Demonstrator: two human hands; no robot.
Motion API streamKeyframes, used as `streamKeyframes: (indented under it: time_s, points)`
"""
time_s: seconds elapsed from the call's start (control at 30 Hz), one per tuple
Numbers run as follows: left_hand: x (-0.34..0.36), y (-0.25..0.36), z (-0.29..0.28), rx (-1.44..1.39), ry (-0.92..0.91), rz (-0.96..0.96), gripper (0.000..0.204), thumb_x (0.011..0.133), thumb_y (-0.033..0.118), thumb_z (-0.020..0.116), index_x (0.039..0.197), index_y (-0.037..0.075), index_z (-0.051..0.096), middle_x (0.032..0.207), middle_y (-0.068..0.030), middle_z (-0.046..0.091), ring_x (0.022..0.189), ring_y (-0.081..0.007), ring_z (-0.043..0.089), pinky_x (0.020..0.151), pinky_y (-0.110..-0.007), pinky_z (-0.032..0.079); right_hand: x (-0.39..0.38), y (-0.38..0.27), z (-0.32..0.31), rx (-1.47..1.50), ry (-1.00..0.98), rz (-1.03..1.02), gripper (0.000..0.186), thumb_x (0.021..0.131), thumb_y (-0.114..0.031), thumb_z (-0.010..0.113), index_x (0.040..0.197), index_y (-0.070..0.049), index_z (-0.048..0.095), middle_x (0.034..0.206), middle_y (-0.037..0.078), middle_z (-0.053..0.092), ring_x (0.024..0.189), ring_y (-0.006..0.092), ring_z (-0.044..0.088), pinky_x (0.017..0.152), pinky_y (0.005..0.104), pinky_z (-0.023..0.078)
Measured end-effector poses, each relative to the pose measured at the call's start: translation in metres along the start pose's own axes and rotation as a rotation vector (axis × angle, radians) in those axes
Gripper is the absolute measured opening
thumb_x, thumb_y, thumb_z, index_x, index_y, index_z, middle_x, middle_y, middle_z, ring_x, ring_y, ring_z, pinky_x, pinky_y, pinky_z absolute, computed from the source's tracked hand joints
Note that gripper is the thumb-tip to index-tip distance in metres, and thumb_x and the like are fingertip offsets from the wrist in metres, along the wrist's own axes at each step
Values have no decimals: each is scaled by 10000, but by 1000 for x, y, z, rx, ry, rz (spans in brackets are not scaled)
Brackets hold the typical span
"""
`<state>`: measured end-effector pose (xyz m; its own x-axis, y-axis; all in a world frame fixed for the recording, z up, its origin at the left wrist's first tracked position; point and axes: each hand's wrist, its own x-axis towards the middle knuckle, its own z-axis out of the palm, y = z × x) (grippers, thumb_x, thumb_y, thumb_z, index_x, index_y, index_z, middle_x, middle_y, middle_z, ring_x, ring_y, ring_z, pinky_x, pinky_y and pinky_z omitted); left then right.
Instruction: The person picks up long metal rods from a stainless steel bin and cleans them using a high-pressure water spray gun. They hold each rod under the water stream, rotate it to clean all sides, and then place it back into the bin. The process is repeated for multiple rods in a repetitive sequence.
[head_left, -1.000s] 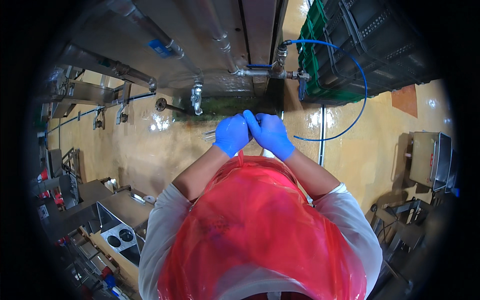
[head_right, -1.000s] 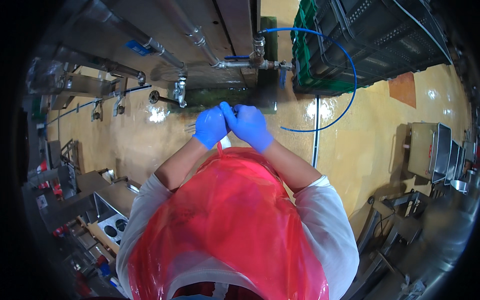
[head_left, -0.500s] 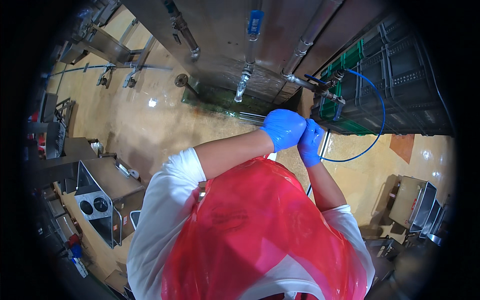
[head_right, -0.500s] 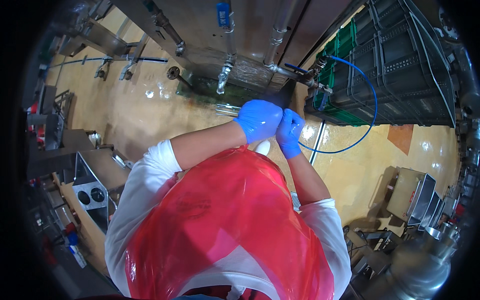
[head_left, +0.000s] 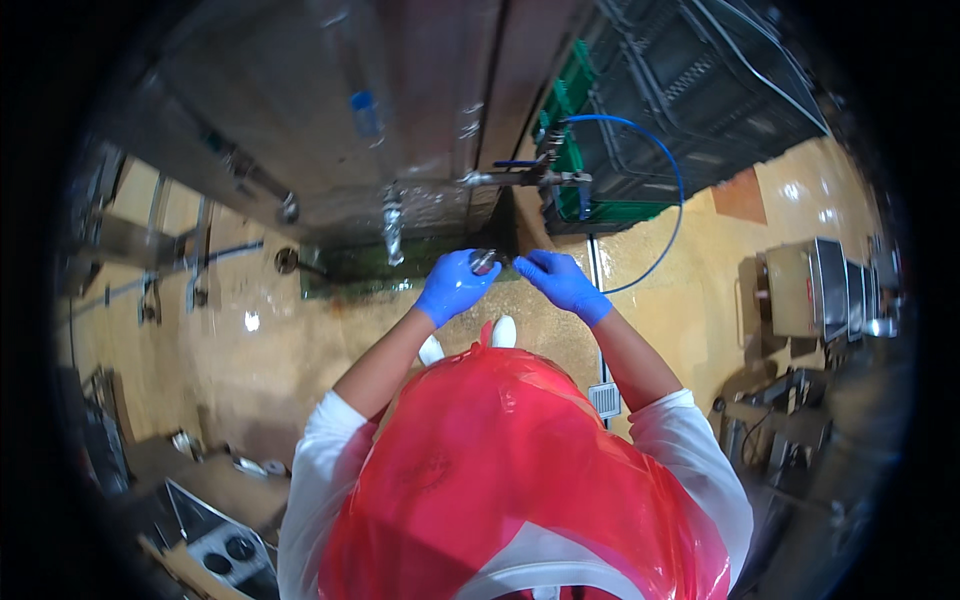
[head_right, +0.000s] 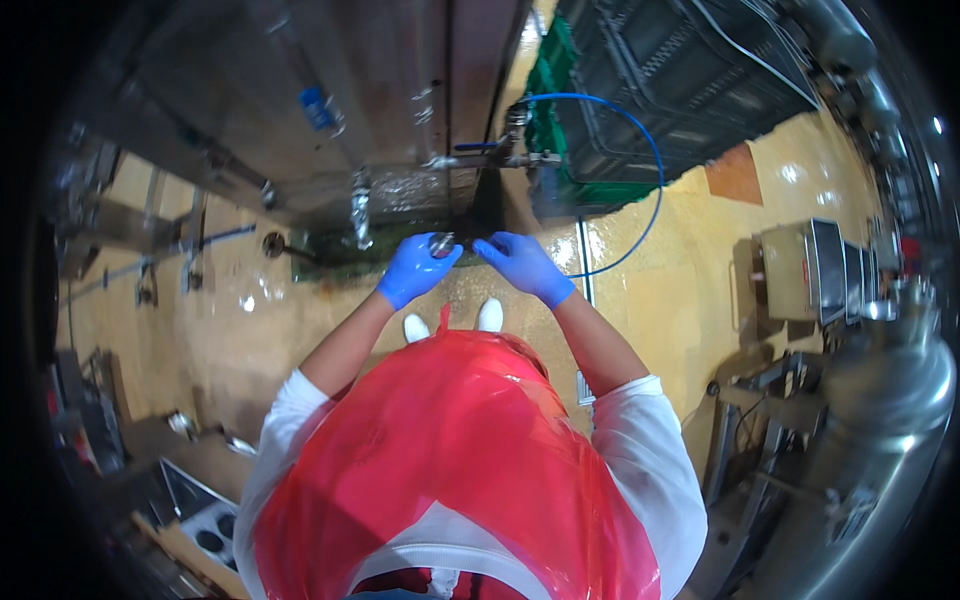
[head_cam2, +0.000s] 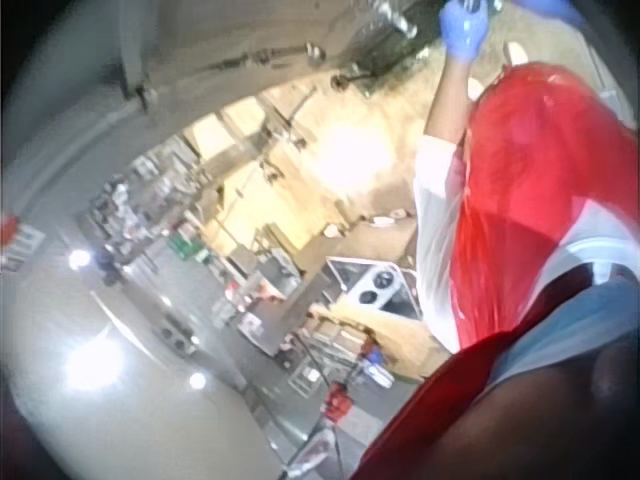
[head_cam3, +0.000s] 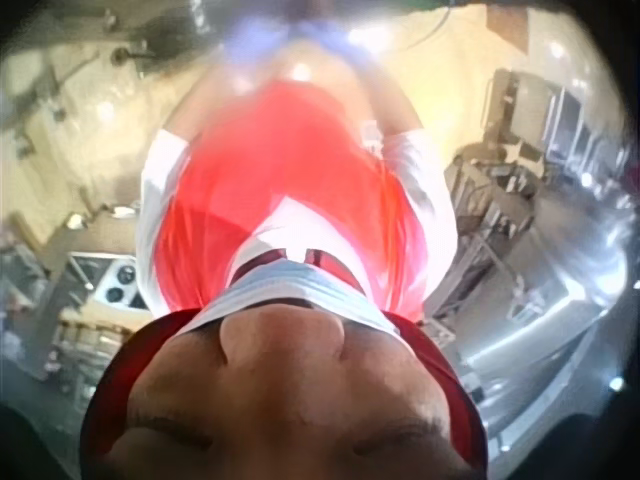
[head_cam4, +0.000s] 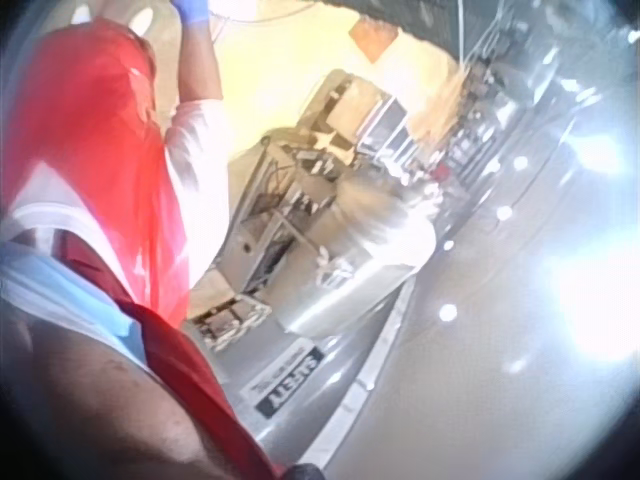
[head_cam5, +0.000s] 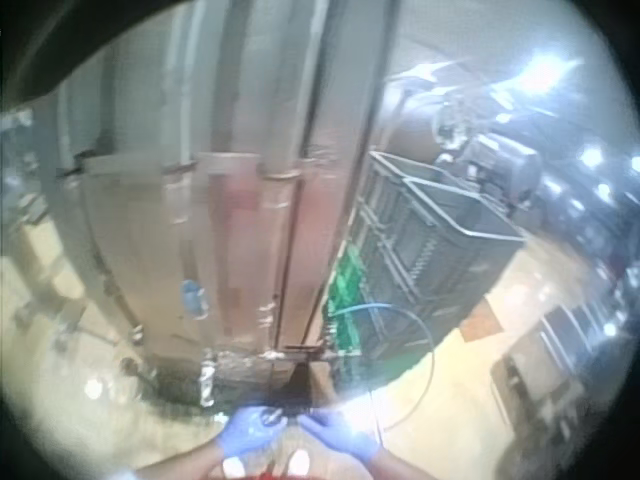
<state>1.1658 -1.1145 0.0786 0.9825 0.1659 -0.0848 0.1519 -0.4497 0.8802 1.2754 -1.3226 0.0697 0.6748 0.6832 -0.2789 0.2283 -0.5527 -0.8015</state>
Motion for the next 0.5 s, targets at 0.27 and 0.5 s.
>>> streamKeyframes:
  time_s: [0.27,0.5]
  points:
    - [75,54,-3,229,276,443,194,844,162,752,782,7,653,1118,-155,627,963,-318,624,880,-382,509,-53,226,-17,-1100,-29,321,610,820,-193,607,1421,-162,505,1356,206,566,1360,443,439,1156,605,272]
    - [130,82,-3,736,48,154,193,757,177,728,733,-9,681,1070,-197,602,1033,-383,577,893,-474,507,-76,244,-44,-905,-224,253,270,967,-201,490,1182,-155,647,1111,119,694,1060,333,673,1116,595,316]
